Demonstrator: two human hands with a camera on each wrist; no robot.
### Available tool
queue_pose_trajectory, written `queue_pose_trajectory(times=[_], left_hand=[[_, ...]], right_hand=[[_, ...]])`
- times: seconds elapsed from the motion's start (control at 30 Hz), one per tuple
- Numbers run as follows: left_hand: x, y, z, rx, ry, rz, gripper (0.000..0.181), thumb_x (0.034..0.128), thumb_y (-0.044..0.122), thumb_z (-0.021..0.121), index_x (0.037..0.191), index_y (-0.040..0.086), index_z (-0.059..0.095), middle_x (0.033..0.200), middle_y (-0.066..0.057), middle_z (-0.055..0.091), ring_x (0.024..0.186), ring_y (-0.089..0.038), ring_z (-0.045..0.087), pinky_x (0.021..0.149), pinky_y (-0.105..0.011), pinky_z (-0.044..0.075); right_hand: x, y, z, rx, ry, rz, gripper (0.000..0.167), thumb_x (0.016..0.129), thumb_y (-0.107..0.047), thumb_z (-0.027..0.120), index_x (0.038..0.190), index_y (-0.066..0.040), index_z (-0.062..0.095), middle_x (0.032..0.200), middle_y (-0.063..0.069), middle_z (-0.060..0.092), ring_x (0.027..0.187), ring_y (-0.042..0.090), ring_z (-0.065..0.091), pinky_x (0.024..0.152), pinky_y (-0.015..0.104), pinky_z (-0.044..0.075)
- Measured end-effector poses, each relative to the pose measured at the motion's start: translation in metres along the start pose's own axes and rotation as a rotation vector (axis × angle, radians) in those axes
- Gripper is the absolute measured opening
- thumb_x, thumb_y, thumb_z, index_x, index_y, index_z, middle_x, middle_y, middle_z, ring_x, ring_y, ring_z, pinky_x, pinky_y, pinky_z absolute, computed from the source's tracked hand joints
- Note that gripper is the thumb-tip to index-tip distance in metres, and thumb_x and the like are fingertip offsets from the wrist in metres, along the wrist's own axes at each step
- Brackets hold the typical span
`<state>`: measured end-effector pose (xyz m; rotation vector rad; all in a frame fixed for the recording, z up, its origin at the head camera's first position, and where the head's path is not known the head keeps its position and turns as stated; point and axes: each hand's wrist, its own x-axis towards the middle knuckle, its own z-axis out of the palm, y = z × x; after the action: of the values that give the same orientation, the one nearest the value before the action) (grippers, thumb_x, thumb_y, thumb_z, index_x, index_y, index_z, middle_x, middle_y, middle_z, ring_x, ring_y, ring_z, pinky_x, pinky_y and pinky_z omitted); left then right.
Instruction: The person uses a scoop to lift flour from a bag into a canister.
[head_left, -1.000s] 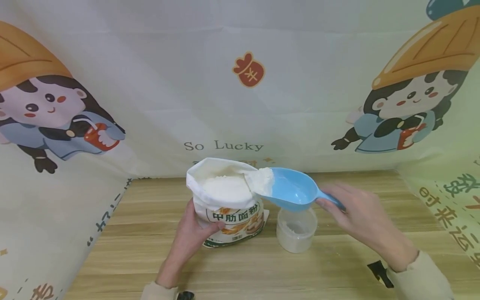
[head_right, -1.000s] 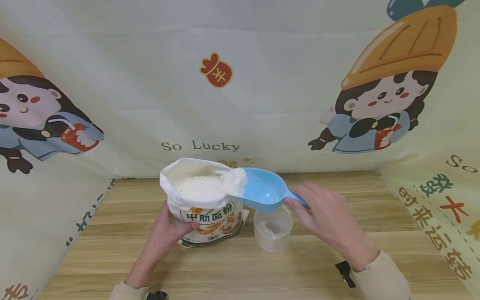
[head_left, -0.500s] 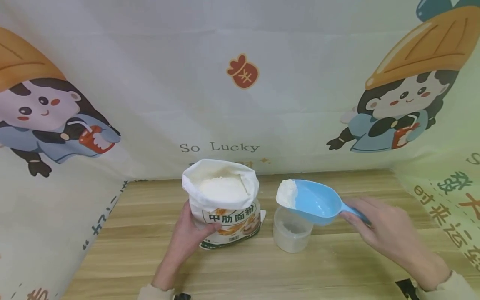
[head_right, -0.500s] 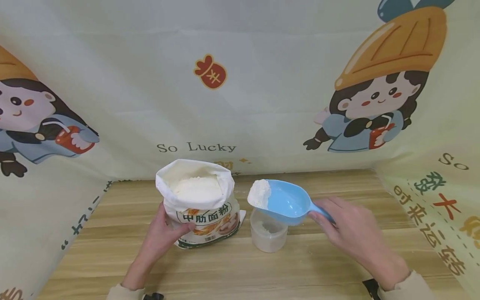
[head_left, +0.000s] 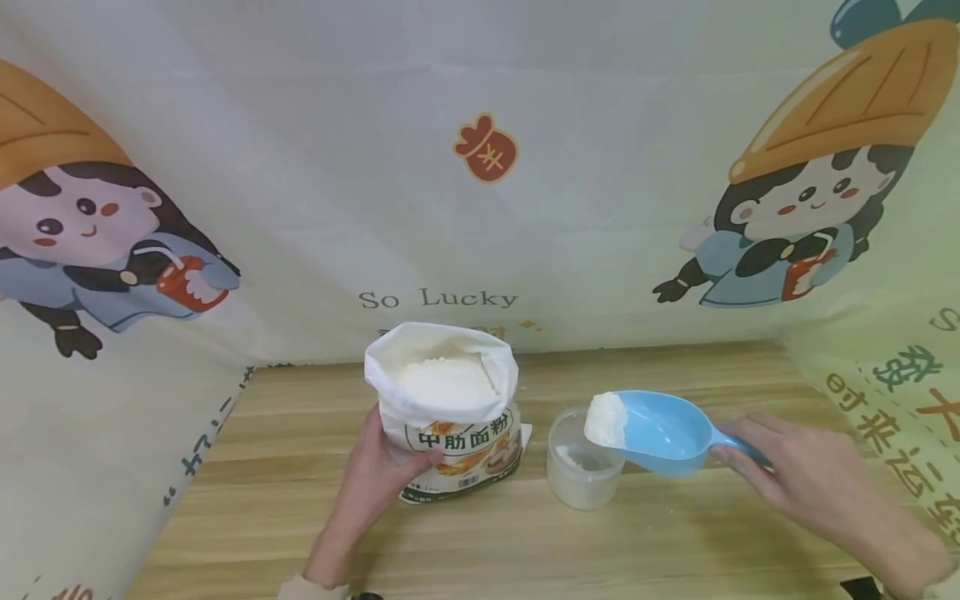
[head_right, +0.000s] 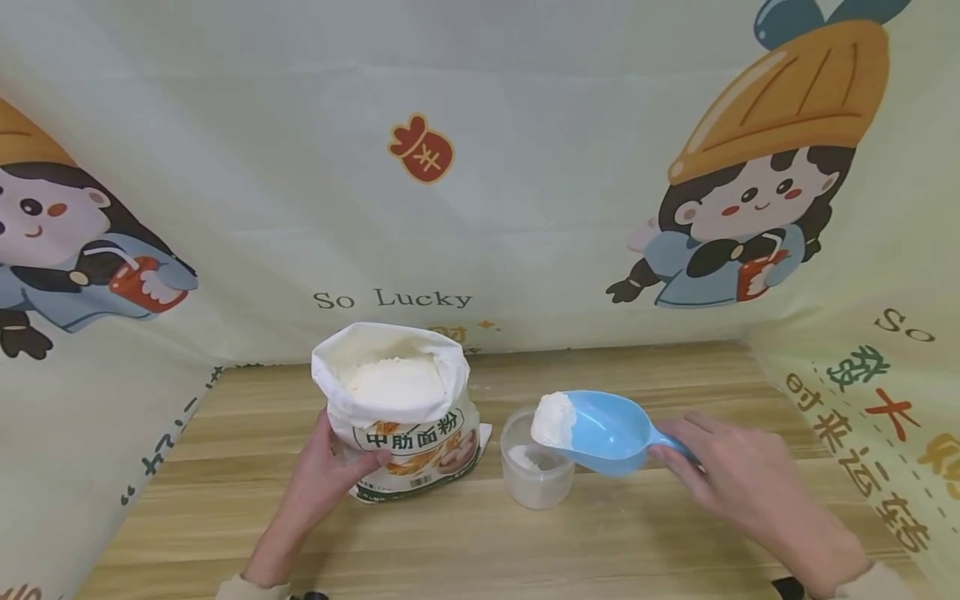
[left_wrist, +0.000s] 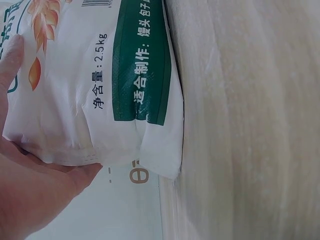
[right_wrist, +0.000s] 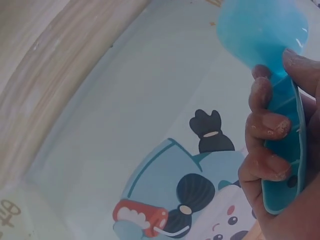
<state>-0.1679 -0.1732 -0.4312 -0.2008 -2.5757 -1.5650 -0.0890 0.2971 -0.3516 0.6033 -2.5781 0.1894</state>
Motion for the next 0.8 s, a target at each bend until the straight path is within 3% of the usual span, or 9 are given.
queue_pose_trajectory(times=[0.23, 0.63, 0.8], left_hand=[[0.001, 0.001, 0.001, 0.003, -0.004, -0.002, 0.105, 0.0720, 0.019, 0.095, 0.157, 0.016, 0.034, 0.143, -0.010, 0.054, 0.133, -0.035, 0.052, 0.114, -0.063, 0.037], [0.000, 0.000, 0.000, -0.004, -0.010, 0.007, 0.103, 0.0727, 0.024, 0.095, 0.156, 0.016, 0.035, 0.142, -0.009, 0.056, 0.133, -0.035, 0.052, 0.114, -0.064, 0.036], [0.000, 0.000, -0.001, -0.004, -0.010, 0.006, 0.104, 0.0727, 0.023, 0.095, 0.156, 0.017, 0.034, 0.142, -0.009, 0.056, 0.133, -0.035, 0.052, 0.114, -0.063, 0.036]], right_hand=[[0.003, 0.006, -0.005, -0.048, -0.049, -0.036, 0.028, 0.090, -0.041, 0.078, 0.104, -0.017, 0.077, 0.094, -0.003, 0.075, 0.065, 0.010, 0.066, 0.048, 0.027, 0.045], [0.012, 0.006, -0.012, -0.078, -0.106, -0.091, 0.026, 0.089, -0.042, 0.078, 0.101, -0.019, 0.077, 0.077, -0.018, 0.056, 0.057, -0.005, 0.039, 0.045, 0.019, 0.033], [0.018, 0.005, -0.016, -0.084, -0.152, -0.091, 0.024, 0.086, -0.036, 0.082, 0.100, -0.017, 0.077, 0.077, -0.017, 0.057, 0.057, -0.002, 0.043, 0.045, 0.021, 0.037]])
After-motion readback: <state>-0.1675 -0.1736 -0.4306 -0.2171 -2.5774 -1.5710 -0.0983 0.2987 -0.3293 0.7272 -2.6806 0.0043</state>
